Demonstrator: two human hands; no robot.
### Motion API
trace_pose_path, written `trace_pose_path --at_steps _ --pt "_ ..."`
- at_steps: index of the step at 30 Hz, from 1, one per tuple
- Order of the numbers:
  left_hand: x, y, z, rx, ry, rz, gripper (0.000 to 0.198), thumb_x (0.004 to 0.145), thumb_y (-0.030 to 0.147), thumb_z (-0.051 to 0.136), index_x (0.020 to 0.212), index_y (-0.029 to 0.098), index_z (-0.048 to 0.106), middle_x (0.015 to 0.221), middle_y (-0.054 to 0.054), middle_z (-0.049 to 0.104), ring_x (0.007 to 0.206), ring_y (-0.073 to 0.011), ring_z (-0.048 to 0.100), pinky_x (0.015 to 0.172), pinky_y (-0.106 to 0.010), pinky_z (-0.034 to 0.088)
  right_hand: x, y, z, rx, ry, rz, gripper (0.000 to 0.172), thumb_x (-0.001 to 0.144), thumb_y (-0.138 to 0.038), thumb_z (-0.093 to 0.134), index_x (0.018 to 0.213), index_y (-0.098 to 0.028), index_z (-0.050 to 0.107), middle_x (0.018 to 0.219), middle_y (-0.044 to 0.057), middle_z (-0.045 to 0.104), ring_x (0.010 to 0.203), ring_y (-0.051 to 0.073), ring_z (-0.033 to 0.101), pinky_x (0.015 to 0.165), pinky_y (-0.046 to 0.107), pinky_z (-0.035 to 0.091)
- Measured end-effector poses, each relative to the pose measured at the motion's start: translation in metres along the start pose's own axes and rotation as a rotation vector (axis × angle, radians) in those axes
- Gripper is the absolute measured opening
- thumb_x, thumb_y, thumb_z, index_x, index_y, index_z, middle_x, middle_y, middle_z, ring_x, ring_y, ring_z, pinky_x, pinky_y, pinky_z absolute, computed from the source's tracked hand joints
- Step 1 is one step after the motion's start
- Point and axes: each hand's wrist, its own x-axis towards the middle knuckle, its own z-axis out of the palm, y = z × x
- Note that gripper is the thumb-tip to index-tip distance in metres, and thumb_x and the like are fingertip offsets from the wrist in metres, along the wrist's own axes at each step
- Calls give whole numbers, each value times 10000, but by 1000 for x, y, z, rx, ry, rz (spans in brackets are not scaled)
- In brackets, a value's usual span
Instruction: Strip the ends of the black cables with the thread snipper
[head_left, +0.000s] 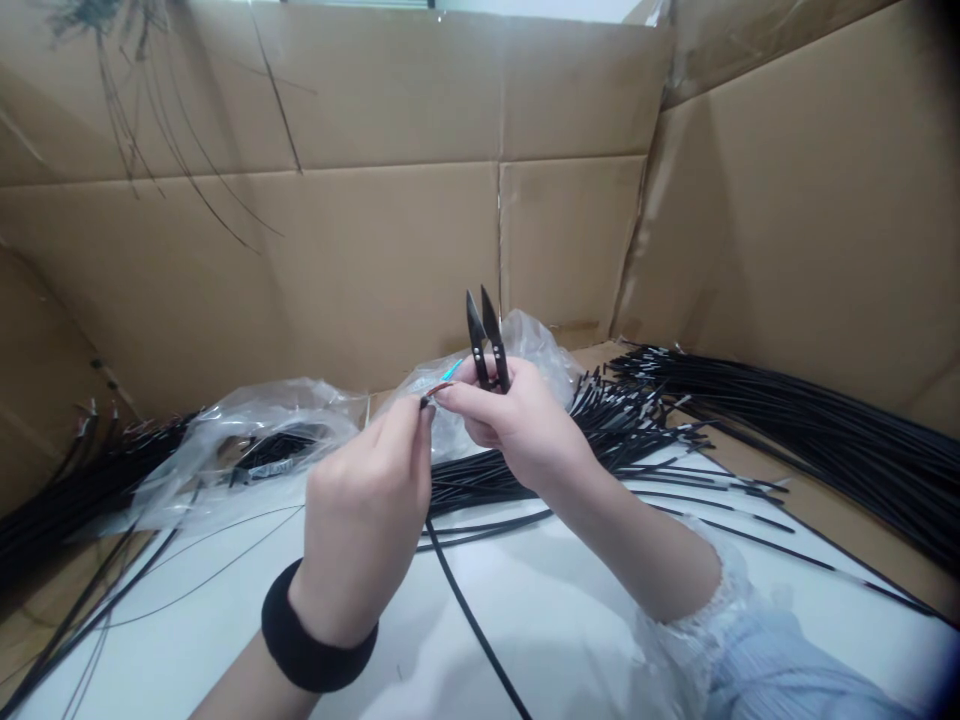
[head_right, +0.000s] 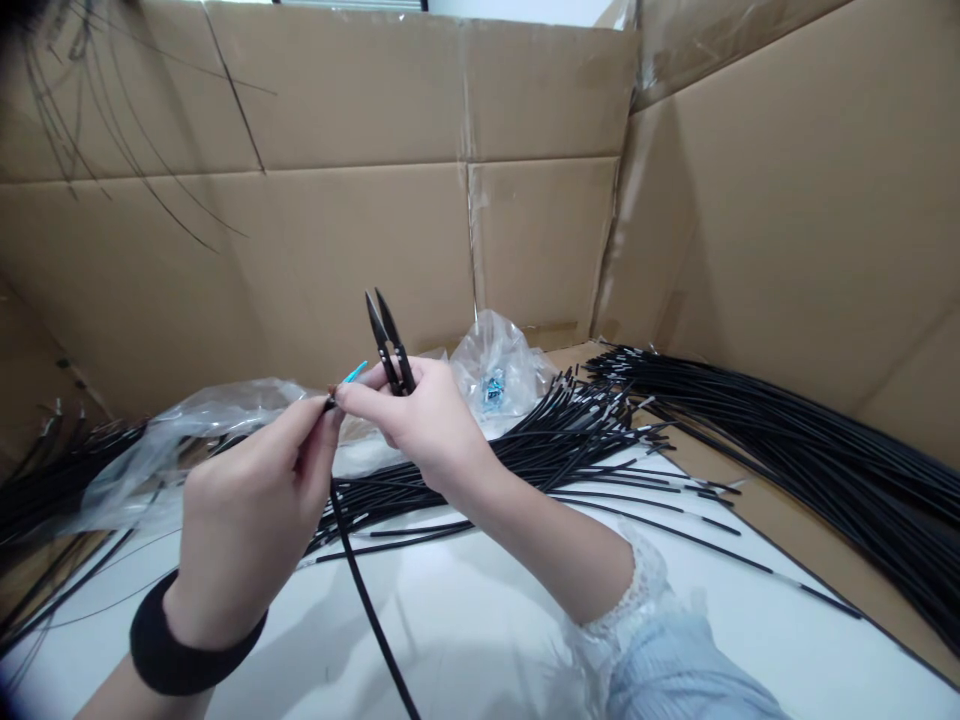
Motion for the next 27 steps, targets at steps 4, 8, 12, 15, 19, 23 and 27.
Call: trace_pose_path --at_steps 4,8,12,15,19,23,27 --pt "6 -5 -6 -360 -171 -128 208 875 299 418 749 176 528 559 25 513 466 -79 416 501 -199 316 1 -2 -4 -21 -39 -19 253 622 -317 730 706 -141 568 503 -76 347 417 19 260 381 175 193" --pt "13 -10 -11 -708 -390 -231 295 874 362 420 671 170 516 536 23 523 462 -77 453 462 -188 337 3 -2 -8 -116 -38 -85 297 626 -329 734 827 -150 608 517 -83 304 444 24 250 416 181 219" --pt "16 -14 -11 -920 -545 -272 317 868 393 427 690 156 541 579 4 561 461 -78 465 441 -187 351 3 -1 -10 -240 -42 -127 260 652 -353 712 756 -146 594 525 -72 315 466 34 280 439 189 233" --pt "16 -15 -10 -917 -548 -282 316 865 390 432 694 152 549 577 1 554 461 -80 460 442 -190 346 3 -3 -10 -340 -35 -176 253 685 -366 677 690 -141 559 531 -58 355 486 43 309 458 193 254" --pt "15 -14 -6 -709 -474 -223 315 868 363 418 647 164 523 522 15 508 459 -86 436 459 -197 317 2 -5 -8 -438 5 -237 212 718 -307 627 646 -142 515 540 -49 394 505 50 341 478 190 275" --pt "11 -10 -2 -399 -335 -98 257 853 291 422 629 176 472 505 26 468 446 -88 380 483 -211 280 3 -4 -7 -485 24 -251 148 708 -190 568 614 -142 465 563 -43 421 526 53 364 486 185 280" --pt "8 -5 0 -224 -263 -25 221 842 259 422 634 184 432 510 29 443 425 -89 333 475 -217 246 5 -3 -9 -487 6 -213 135 688 -162 547 595 -143 450 552 -45 407 524 54 359 489 188 282"
